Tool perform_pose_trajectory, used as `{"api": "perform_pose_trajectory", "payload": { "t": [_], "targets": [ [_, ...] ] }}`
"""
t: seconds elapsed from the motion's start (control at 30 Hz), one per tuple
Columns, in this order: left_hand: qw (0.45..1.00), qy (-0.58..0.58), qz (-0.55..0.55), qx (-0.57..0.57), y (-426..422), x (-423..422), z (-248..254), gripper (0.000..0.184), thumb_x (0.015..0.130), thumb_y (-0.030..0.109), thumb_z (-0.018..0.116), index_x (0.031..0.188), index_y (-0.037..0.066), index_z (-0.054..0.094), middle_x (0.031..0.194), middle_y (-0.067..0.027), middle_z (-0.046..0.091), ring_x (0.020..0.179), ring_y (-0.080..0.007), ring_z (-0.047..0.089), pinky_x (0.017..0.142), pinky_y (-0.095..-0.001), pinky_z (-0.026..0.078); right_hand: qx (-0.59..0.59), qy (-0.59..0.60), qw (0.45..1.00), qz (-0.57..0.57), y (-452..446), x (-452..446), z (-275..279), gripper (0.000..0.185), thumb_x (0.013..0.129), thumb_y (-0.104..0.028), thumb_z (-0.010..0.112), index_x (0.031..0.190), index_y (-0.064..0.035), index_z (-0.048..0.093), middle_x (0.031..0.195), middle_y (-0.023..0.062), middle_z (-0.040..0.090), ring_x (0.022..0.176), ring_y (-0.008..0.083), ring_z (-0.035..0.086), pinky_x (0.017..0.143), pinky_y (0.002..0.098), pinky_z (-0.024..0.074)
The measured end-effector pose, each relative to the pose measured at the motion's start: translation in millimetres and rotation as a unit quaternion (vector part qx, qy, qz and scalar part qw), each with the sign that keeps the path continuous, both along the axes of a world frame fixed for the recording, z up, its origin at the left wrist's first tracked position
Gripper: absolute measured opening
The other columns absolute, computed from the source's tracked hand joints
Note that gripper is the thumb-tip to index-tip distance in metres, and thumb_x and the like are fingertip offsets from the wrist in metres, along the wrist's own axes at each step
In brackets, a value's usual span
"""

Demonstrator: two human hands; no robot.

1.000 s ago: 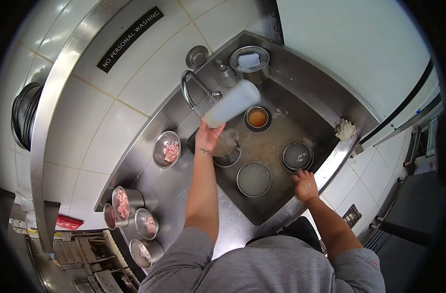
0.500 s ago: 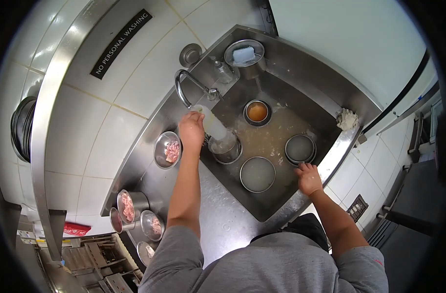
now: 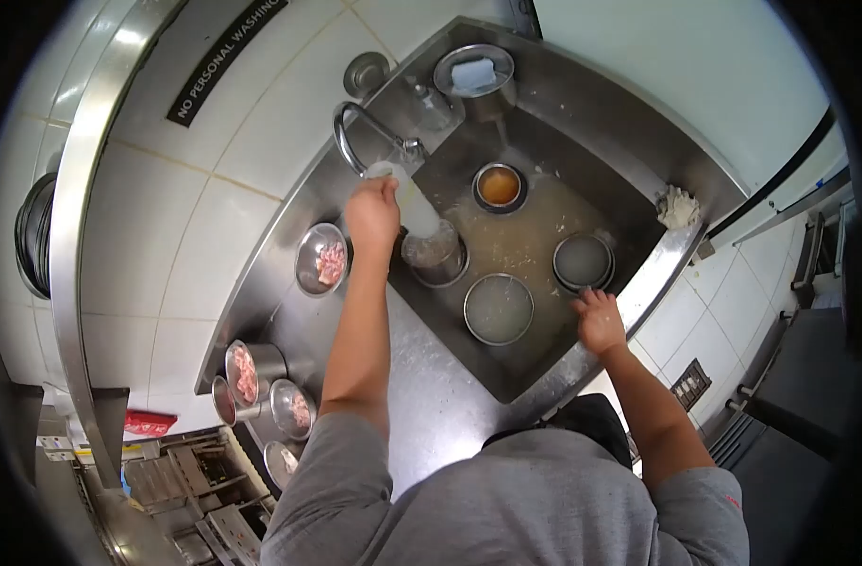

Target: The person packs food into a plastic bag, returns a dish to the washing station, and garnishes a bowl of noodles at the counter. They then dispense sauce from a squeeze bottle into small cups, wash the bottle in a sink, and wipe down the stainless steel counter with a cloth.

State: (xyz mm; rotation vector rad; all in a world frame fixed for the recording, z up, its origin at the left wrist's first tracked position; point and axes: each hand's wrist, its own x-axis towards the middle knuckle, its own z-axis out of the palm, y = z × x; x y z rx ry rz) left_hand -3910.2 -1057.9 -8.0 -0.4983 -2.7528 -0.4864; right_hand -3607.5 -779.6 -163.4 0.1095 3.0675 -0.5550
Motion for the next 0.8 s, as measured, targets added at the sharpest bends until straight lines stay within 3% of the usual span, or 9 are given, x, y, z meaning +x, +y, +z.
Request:
{"api": "perform_pose_trajectory", "payload": {
  "t": [0.1,0.27,0.3,0.37,0.4,0.43,0.5,0.7,0.8],
  "targets": [
    [0.998,-0.006,0.033,-0.046,-12,-17,-31,0.024,0.087,0.025,0.06,0.086,0.003,0.07,0.08,-0.0228,0.065,0.079,-0.0409,0.064,0.071,-0.048,0.049,0.034,0.011,0.999,0.006,3,-2,-3,0.027,0.076,-0.012,0.053,0.099,-0.0124,0.068,0.112,0.0101,0.06,0.104,0.027,0.054,0.087,0.0401,0.0392],
    [0.99,-0.016,0.094,0.104,-10,-17,-31,0.02,0.087,0.019,0.059,0.081,0.001,0.068,0.082,-0.0245,0.065,0.078,-0.0391,0.065,0.067,-0.0478,0.047,-0.011,0.012,1.0,0.002,-1,4,1,0.028,0.075,-0.012,0.053,0.098,-0.0123,0.068,0.106,0.0103,0.06,0.103,0.0282,0.053,0.086,0.0404,0.0392],
    [0.974,-0.032,0.139,0.177,-22,-35,-44,0.02,0.087,0.017,0.057,0.081,0.001,0.067,0.081,-0.024,0.066,0.075,-0.0371,0.065,0.065,-0.0474,0.047,-0.014,0.004,1.0,0.0,1,-2,6,0.029,0.075,-0.012,0.052,0.1,-0.0126,0.069,0.106,0.0106,0.06,0.103,0.0285,0.053,0.086,0.0406,0.0392],
    [0.993,-0.016,0.023,0.118,-76,-93,-139,0.015,0.088,0.013,0.054,0.082,0.003,0.063,0.073,-0.0148,0.064,0.058,-0.0271,0.058,0.053,-0.0424,0.043,0.01,0.045,0.999,0.004,3,-6,-1,0.031,0.074,-0.012,0.054,0.101,-0.0128,0.069,0.107,0.0106,0.059,0.103,0.0288,0.053,0.087,0.0406,0.0391],
    [0.851,-0.216,0.151,0.455,-71,-83,-146,0.013,0.09,0.011,0.05,0.082,0.005,0.059,0.069,-0.0088,0.056,0.056,-0.0208,0.049,0.051,-0.0361,0.039,0.0,0.035,0.999,0.001,2,-5,0,0.031,0.073,-0.011,0.055,0.101,-0.0126,0.069,0.108,0.0105,0.06,0.104,0.0289,0.053,0.087,0.0407,0.039],
    [0.547,-0.373,0.25,0.707,-66,-74,-155,0.013,0.091,0.01,0.047,0.082,0.007,0.055,0.065,-0.0029,0.047,0.054,-0.0145,0.041,0.049,-0.0297,0.035,-0.009,0.023,1.0,-0.001,1,-2,0,0.032,0.072,-0.011,0.055,0.101,-0.0125,0.069,0.108,0.0105,0.06,0.104,0.0289,0.053,0.088,0.0408,0.039],
    [0.399,-0.403,0.279,0.775,-38,-57,-145,0.009,0.092,0.008,0.045,0.086,0.009,0.051,0.067,0.0007,0.04,0.053,-0.0107,0.033,0.051,-0.0253,0.031,-0.004,0.023,1.0,0.005,1,-3,-4,0.033,0.071,-0.011,0.056,0.102,-0.0126,0.068,0.11,0.0107,0.06,0.104,0.0291,0.053,0.088,0.0412,0.0393],
    [0.253,-0.487,0.247,0.799,9,-6,-122,0.017,0.093,0.005,0.036,0.083,0.006,0.05,0.068,-0.0011,0.039,0.053,-0.0105,0.031,0.051,-0.025,0.031,0.02,0.018,0.999,0.025,-2,-4,-3,0.033,0.072,-0.011,0.055,0.103,-0.0135,0.068,0.113,0.0116,0.06,0.104,0.0299,0.054,0.087,0.042,0.0401],
    [0.246,-0.528,0.188,0.791,1,11,-135,0.019,0.093,0.006,0.034,0.081,0.006,0.048,0.067,-0.0007,0.038,0.05,-0.0106,0.029,0.049,-0.0251,0.029,0.045,-0.004,0.999,-0.01,-7,-6,-7,0.03,0.076,-0.011,0.054,0.1,-0.017,0.07,0.113,0.0087,0.06,0.105,0.0287,0.055,0.089,0.0406,0.0393]
  ]
}}
